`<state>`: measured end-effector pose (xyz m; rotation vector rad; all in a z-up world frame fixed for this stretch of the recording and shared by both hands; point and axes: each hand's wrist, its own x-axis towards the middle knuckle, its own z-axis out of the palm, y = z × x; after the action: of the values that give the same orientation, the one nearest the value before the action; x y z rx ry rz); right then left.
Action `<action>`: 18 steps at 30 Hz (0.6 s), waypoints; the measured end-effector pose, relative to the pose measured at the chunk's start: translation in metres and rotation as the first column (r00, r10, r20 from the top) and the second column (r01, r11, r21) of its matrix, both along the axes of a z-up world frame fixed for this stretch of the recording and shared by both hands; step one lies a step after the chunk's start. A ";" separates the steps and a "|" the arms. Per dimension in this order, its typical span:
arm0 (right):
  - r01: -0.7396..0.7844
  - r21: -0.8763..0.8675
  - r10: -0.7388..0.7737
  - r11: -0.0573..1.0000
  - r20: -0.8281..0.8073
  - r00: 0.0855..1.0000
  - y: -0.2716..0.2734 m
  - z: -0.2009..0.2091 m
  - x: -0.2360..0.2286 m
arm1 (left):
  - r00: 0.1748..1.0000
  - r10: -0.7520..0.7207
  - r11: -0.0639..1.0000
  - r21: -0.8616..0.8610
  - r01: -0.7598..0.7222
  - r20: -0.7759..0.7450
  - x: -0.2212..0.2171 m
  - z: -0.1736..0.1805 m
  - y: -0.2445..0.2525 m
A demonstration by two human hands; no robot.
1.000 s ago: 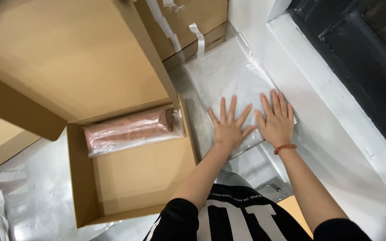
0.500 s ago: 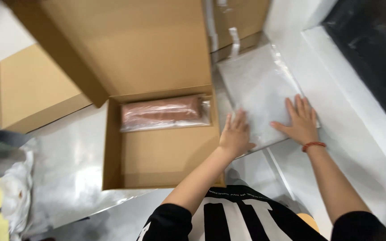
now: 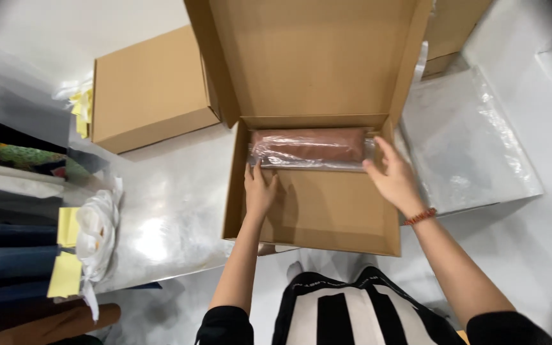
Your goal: Packing various clothing items into cardboard boxes and hanging garments on a clothing rack
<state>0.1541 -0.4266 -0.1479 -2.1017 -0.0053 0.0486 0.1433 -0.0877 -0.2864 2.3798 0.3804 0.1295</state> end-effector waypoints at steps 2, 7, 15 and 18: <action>-0.029 -0.140 0.026 0.990 -0.024 0.999 0.012 -0.038 0.016 | 0.999 -0.024 0.999 -0.027 0.022 -0.049 0.007 0.007 0.015; -0.124 -0.387 0.021 0.914 -0.259 0.966 0.022 -0.100 0.036 | 0.987 -0.075 0.985 -0.167 0.050 -0.144 0.028 -0.017 0.039; 0.002 -0.727 -0.027 0.687 -0.023 0.999 -0.003 -0.181 0.058 | 0.977 -0.121 0.938 0.301 0.169 -0.173 0.038 0.003 0.032; 0.095 -0.683 -0.097 0.724 0.036 0.995 0.013 -0.120 0.036 | 0.957 -0.180 0.889 0.379 0.258 -0.229 0.061 -0.011 0.045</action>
<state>0.1899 -0.4138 -0.2676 -2.8505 0.1469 -0.0148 0.2044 -0.0426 -0.2970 2.8404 0.1767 -0.1379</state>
